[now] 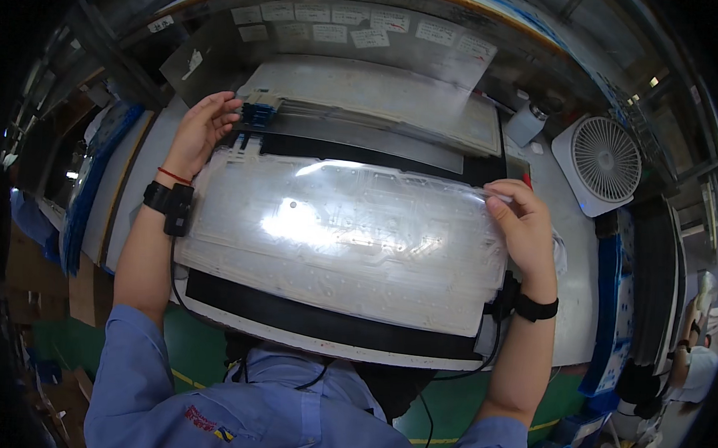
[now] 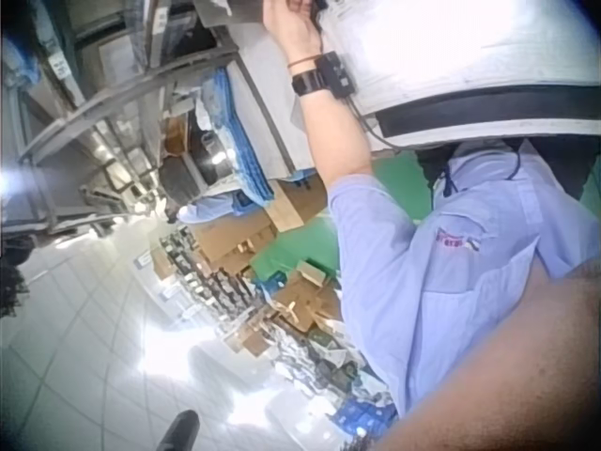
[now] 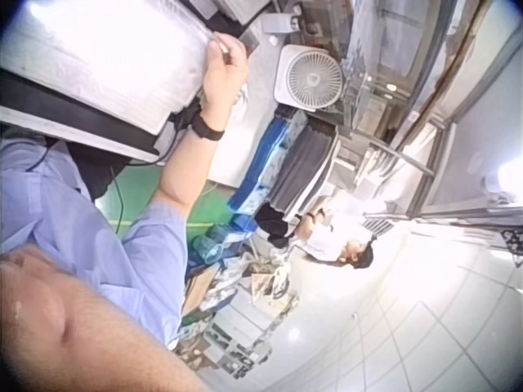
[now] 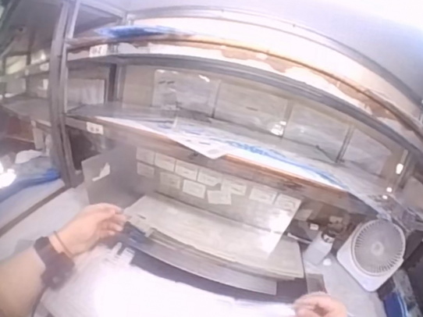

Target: The recorder is repeatedly placing and aligning a flexible transparent circuit board or membrane onto a base component at a workstation.

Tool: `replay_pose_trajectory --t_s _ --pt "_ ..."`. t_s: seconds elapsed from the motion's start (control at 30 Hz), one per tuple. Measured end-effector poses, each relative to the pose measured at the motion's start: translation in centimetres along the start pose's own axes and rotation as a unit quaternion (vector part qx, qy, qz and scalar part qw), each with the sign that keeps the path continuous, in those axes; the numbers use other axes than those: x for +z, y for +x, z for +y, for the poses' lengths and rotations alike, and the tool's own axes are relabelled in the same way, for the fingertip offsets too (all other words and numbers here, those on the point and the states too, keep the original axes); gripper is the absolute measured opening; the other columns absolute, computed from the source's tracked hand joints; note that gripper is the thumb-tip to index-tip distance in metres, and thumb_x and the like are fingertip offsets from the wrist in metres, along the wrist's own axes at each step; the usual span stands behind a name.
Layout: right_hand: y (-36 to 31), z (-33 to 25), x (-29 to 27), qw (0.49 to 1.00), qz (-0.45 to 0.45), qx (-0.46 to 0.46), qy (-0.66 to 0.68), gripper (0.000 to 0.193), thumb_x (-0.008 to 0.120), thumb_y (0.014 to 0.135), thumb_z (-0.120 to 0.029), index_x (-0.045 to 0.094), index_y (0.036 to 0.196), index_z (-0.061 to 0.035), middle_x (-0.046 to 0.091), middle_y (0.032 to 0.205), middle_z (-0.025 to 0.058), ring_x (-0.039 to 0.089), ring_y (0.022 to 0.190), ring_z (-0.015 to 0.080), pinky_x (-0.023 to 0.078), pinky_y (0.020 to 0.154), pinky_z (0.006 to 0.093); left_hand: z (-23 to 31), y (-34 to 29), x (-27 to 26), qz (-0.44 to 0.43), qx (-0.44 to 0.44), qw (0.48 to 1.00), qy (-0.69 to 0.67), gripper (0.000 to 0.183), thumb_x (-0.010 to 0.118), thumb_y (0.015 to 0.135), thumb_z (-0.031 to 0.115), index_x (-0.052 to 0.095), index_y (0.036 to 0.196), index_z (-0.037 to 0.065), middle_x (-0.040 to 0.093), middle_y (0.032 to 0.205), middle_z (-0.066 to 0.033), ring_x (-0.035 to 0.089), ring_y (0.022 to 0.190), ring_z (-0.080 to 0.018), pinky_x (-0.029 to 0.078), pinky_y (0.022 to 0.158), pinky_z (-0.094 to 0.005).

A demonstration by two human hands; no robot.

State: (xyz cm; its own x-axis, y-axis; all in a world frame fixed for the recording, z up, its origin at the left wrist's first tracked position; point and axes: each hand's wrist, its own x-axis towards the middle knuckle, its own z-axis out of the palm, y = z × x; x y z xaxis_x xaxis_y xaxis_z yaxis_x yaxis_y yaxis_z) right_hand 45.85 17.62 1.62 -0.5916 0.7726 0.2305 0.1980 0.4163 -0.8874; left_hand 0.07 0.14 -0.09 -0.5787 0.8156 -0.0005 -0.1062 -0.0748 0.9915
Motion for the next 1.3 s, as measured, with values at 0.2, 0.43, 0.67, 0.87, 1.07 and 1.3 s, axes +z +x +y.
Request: replay_pose_trajectory --t_s 0.2,0.43,0.67,0.87,1.07,1.3 --pt "0.1 0.6 -0.6 0.993 0.091 0.025 0.077 0.017 0.062 0.088 -0.009 0.063 0.103 -0.0004 0.063 0.095 0.0025 0.056 0.087 0.0098 0.043 0.080 0.0228 0.8 -0.5 0.7 -0.051 -0.036 0.997 -0.048 0.031 0.045 0.099 0.027 0.056 0.112 0.002 0.066 0.090 -0.0048 0.055 0.067 -0.0079 0.045 0.060 -0.0194" --pt "0.5 1.1 -0.6 0.983 0.144 0.049 0.104 0.018 0.062 0.089 -0.010 0.063 0.104 0.0000 0.062 0.091 0.0021 0.055 0.082 0.0090 0.043 0.075 0.0215 0.3 -0.8 0.8 -0.144 -0.009 0.983 0.117 0.023 0.049 0.097 0.024 0.060 0.102 0.005 0.063 0.081 0.0015 0.049 0.059 -0.0027 0.038 0.052 -0.0171" --pt "0.7 0.6 -0.4 0.974 0.167 0.080 0.131 0.020 0.056 0.093 -0.018 0.062 0.104 -0.0020 0.058 0.081 -0.0034 0.049 0.071 0.0045 0.039 0.065 0.0199 -0.3 0.0 0.0 -0.088 0.016 0.995 0.046 0.017 0.051 0.096 0.017 0.060 0.101 0.004 0.063 0.086 -0.0002 0.057 0.076 -0.0063 0.047 0.069 -0.0194" --pt "0.5 1.3 -1.1 0.981 0.126 0.094 0.113 0.018 0.053 0.095 -0.021 0.062 0.094 -0.0057 0.055 0.074 -0.0045 0.047 0.065 0.0039 0.037 0.061 0.0192 -0.6 0.4 -0.2 -0.062 0.000 0.998 0.010 0.017 0.050 0.097 0.018 0.060 0.101 0.005 0.064 0.087 -0.0002 0.059 0.078 -0.0073 0.048 0.071 -0.0209" --pt "0.5 0.7 -0.7 0.979 0.137 0.098 0.118 0.017 0.055 0.094 -0.021 0.062 0.091 -0.0058 0.055 0.072 -0.0044 0.047 0.065 0.0042 0.037 0.060 0.0196 -0.8 0.7 -0.6 -0.072 0.000 0.997 -0.003 0.018 0.048 0.097 0.020 0.060 0.101 0.006 0.063 0.087 0.0015 0.058 0.076 -0.0061 0.047 0.068 -0.0202" --pt "0.6 0.9 -0.7 0.980 0.139 0.095 0.108 0.017 0.055 0.094 -0.020 0.062 0.093 -0.0048 0.056 0.073 -0.0043 0.048 0.065 0.0043 0.037 0.060 0.0199 -0.5 0.3 -0.5 -0.074 0.000 0.997 0.006 0.019 0.048 0.097 0.021 0.060 0.101 0.006 0.062 0.084 0.0025 0.056 0.072 -0.0045 0.043 0.064 -0.0181"
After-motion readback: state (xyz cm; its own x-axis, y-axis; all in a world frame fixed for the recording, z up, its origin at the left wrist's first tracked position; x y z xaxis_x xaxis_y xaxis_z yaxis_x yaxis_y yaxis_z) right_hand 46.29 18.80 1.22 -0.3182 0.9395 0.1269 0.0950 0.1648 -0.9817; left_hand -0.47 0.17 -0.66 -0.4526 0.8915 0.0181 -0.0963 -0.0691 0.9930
